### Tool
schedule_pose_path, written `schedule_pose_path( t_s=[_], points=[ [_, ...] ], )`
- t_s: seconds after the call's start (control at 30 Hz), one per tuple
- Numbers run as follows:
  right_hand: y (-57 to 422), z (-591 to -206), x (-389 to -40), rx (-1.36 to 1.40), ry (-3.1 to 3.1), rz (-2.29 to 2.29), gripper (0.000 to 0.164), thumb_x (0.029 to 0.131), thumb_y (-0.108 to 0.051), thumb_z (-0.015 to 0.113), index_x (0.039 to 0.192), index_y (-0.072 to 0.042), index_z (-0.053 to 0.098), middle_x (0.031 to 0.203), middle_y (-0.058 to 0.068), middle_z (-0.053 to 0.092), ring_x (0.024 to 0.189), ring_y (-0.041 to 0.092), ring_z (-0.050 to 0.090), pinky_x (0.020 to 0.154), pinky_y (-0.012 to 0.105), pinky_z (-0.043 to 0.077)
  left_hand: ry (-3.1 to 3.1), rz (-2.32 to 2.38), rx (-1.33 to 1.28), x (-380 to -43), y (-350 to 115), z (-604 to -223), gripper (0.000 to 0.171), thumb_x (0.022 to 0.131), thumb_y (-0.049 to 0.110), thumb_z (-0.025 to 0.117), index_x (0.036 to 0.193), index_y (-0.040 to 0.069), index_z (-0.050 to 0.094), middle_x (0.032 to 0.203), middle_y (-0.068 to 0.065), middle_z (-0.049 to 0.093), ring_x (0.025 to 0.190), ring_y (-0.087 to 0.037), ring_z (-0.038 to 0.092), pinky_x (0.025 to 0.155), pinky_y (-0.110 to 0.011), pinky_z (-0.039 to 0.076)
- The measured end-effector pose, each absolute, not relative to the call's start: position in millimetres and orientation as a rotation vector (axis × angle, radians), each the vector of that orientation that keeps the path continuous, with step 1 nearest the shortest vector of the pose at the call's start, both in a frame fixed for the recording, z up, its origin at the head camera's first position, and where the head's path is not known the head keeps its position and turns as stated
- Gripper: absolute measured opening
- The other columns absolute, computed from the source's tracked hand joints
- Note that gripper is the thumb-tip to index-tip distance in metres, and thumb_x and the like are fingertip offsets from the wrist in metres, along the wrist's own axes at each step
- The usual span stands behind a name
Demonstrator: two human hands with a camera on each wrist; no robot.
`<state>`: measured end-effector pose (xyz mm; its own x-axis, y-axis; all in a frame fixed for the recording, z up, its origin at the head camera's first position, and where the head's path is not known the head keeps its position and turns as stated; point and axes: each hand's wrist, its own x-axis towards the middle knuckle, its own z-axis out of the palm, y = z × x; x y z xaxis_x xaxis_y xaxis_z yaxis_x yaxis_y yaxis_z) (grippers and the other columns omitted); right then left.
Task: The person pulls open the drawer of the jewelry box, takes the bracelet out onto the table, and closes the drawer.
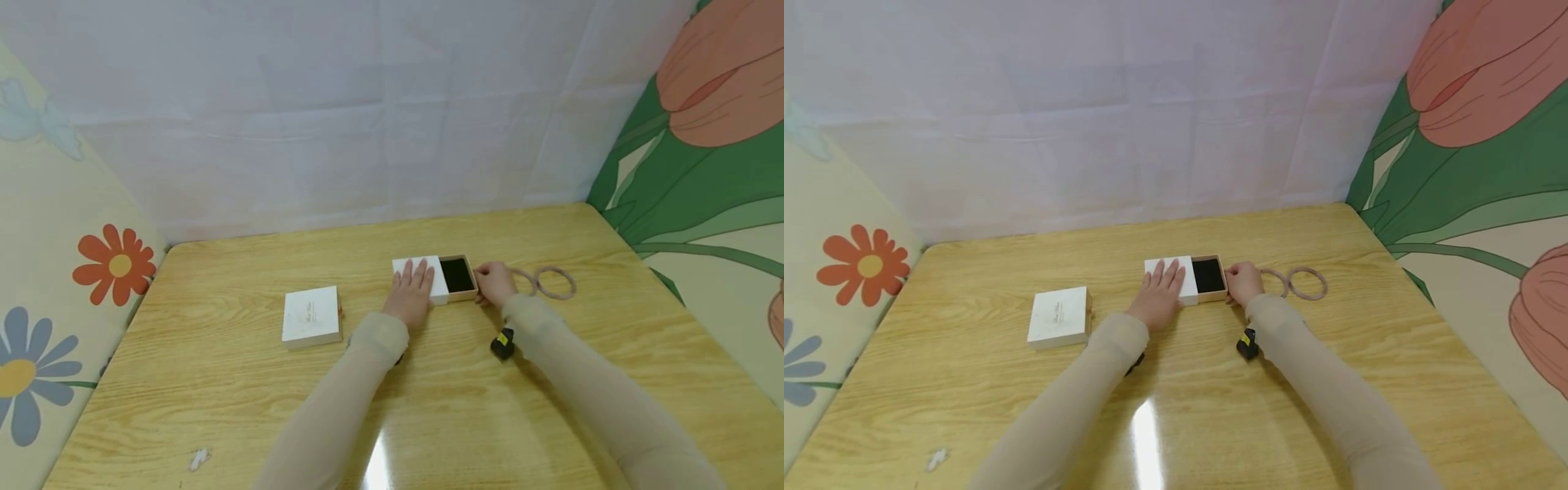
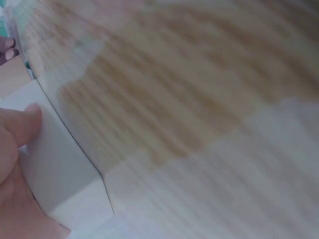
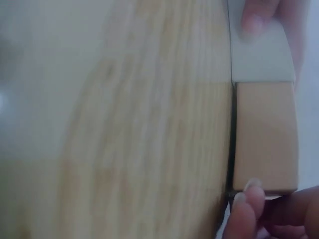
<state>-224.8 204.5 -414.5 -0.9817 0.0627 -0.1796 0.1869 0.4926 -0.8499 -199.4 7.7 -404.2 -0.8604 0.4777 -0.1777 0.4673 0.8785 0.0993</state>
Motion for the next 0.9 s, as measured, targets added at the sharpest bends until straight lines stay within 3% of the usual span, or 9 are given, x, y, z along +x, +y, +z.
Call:
schedule_pose_path(
  t_s=[0.43, 0.9],
  points=[
    [201, -410, -225, 0.198, 2.664, -1.344, 0.030, 0.094, 0.000, 0.039, 0.108, 0.018, 0.060, 0.056, 0.007, 0.057, 0.041, 0.007, 0.053, 0.042, 0.023, 0.049, 2.853, 0.087, 0.740, -201, 7, -405, 0.064, 0.106, 0.028, 0.039, 0.157, 0.007, 0.007, 0.162, -0.010, -0.002, 0.147, -0.032, -0.005, 0.117, -0.045, 0.005],
    [193, -402, -225, 0.130, 2.736, -1.147, 0.030, 0.097, -0.002, 0.039, 0.108, 0.015, 0.062, 0.057, 0.009, 0.059, 0.047, 0.011, 0.054, 0.045, 0.025, 0.048, 2.861, 0.095, 0.740, -205, 8, -413, 0.065, 0.105, 0.029, 0.040, 0.157, 0.008, 0.006, 0.162, -0.009, -0.003, 0.147, -0.032, -0.005, 0.117, -0.046, 0.005]
  ],
)
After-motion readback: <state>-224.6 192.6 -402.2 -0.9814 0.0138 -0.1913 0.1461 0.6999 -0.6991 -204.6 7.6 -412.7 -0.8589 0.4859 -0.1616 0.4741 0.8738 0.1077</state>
